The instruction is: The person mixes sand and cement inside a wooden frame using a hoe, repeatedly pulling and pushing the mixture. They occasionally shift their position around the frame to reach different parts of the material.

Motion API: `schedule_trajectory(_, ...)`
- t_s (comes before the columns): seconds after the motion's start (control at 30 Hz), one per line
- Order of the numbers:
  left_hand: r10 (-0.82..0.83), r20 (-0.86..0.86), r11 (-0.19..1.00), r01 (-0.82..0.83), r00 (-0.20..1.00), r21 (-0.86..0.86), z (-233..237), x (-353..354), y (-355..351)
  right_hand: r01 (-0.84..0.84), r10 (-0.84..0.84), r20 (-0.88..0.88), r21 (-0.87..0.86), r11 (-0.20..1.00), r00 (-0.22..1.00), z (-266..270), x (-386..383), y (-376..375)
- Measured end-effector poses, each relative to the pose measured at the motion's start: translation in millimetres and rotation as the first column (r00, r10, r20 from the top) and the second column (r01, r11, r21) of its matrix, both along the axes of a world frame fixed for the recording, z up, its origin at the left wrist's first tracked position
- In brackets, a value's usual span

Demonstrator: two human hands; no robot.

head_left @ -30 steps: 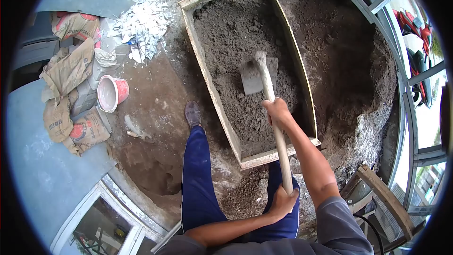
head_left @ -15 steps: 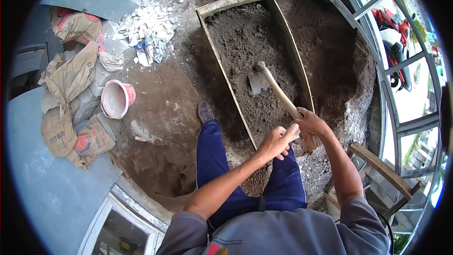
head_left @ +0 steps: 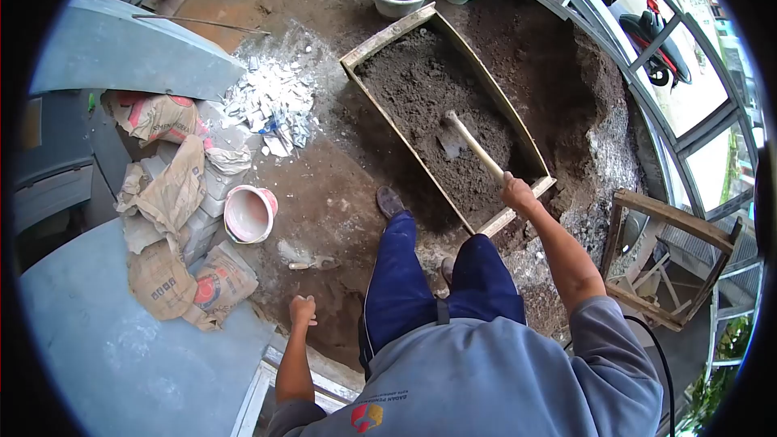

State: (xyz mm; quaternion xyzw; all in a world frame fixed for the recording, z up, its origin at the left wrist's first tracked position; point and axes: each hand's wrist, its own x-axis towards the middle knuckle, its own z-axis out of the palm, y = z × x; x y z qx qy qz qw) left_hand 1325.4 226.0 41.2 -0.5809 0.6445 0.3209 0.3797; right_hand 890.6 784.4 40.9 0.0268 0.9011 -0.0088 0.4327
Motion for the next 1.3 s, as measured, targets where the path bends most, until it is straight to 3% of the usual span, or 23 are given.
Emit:
schedule_trajectory(0.07, 0.061, 0.029, 0.998, -0.062, 0.998, 0.025, 15, 8, -6, -0.018, 0.018, 0.001, 0.054, 0.998, 1.0, 8, -2, -9)
schedule_trajectory(0.17, 0.131, 0.006, 0.991, -0.131, 0.991, 0.022, 37, 17, -12, -0.011, 0.019, -0.138, 0.057, 0.998, 0.99, 11, 1, -14)
schedule_trajectory(0.3, 0.266, -0.006, 0.962, -0.265, 0.964, 0.071, 49, 49, -24, -0.036, 0.022, -0.345, -0.036, 0.999, 0.938, 24, 0, -15)
schedule_trajectory(0.37, 0.324, -0.059, 0.945, -0.321, 0.944, 0.06, 58, 53, -21, -0.02, -0.001, -0.337, -0.06, 0.998, 0.942, 25, -1, -17)
schedule_trajectory(0.47, 0.381, -0.117, 0.924, -0.373, 0.917, 0.088, 60, 49, -32, -0.153, 0.117, -0.593, -0.011, 0.988, 0.797, -25, 14, -6)
schedule_trajectory(0.57, 0.377, -0.075, 0.921, -0.365, 0.923, 0.139, 48, 27, -48, -0.141, 0.083, -0.635, -0.041, 0.989, 0.768, -2, 15, -37)
schedule_trajectory(0.73, 0.336, -0.068, 0.928, -0.317, 0.939, 0.196, 18, -53, -139, -0.056, 0.056, -0.531, 0.017, 0.998, 0.846, 17, -8, -93)
schedule_trajectory(0.87, 0.268, -0.216, 0.956, -0.232, 0.939, 0.179, -7, -107, -261, 0.0, 0.027, -0.398, 0.067, 0.998, 0.917, 4, -19, -134)
schedule_trajectory(1.0, 0.071, -0.446, 0.997, -0.047, 0.892, 0.064, 28, -217, -372, 0.167, -0.171, -0.273, -0.038, 0.985, 0.947, -3, -56, -195)
schedule_trajectory(1.1, -0.043, -0.574, 0.999, 0.029, 0.818, -0.033, 60, -304, -436, 0.089, -0.102, -0.181, -0.081, 0.993, 0.978, -26, -86, -244)
schedule_trajectory(1.23, -0.15, -0.673, 0.988, 0.127, 0.724, -0.085, 123, -427, -456, -0.08, 0.048, -0.165, -0.194, 0.978, 0.985, -81, -123, -304)
schedule_trajectory(1.3, -0.184, -0.714, 0.98, 0.185, 0.675, -0.077, 136, -474, -458, 0.242, -0.251, 0.004, -0.28, 0.929, 0.968, -44, -146, -350)
